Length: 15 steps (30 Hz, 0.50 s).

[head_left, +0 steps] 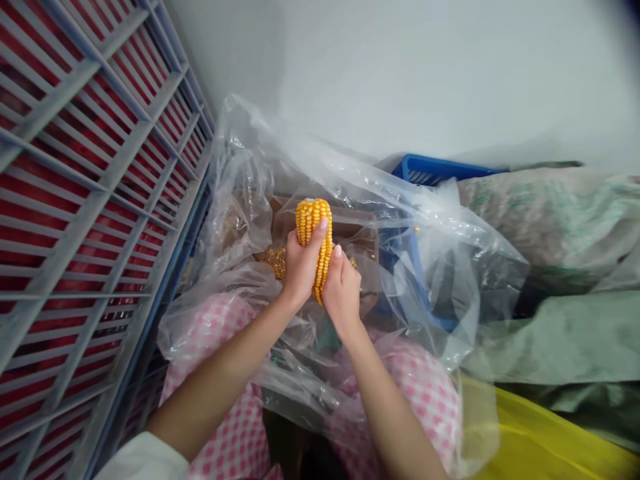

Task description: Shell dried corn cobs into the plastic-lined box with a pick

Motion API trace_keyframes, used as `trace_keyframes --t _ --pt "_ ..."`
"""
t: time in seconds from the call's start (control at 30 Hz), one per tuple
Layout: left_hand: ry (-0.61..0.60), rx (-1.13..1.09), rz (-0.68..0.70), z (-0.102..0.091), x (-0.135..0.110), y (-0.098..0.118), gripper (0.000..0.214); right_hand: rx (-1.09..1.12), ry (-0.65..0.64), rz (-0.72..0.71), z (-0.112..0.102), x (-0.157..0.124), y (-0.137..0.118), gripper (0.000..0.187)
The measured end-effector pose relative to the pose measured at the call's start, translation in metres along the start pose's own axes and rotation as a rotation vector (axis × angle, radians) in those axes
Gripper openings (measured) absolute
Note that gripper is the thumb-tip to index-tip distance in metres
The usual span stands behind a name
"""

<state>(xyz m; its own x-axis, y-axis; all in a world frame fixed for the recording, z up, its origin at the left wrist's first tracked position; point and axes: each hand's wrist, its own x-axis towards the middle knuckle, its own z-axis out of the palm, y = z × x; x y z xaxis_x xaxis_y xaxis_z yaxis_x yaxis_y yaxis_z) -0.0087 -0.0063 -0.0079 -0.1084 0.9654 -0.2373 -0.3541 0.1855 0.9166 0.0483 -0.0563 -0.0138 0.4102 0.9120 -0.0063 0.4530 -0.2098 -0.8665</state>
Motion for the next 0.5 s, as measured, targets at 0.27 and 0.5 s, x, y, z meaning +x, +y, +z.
trace_keyframes --t 0.27,0.5 --pt "0.069 0.056 0.008 -0.0049 -0.0004 -0.0030 0.042 -0.056 -0.029 -0.065 0.0057 0.0041 0.0050 0.044" --pt "0.025 0.021 -0.013 -0.0044 -0.0012 0.0002 0.042 -0.024 -0.027 -0.022 0.0042 0.0025 0.0056 0.049"
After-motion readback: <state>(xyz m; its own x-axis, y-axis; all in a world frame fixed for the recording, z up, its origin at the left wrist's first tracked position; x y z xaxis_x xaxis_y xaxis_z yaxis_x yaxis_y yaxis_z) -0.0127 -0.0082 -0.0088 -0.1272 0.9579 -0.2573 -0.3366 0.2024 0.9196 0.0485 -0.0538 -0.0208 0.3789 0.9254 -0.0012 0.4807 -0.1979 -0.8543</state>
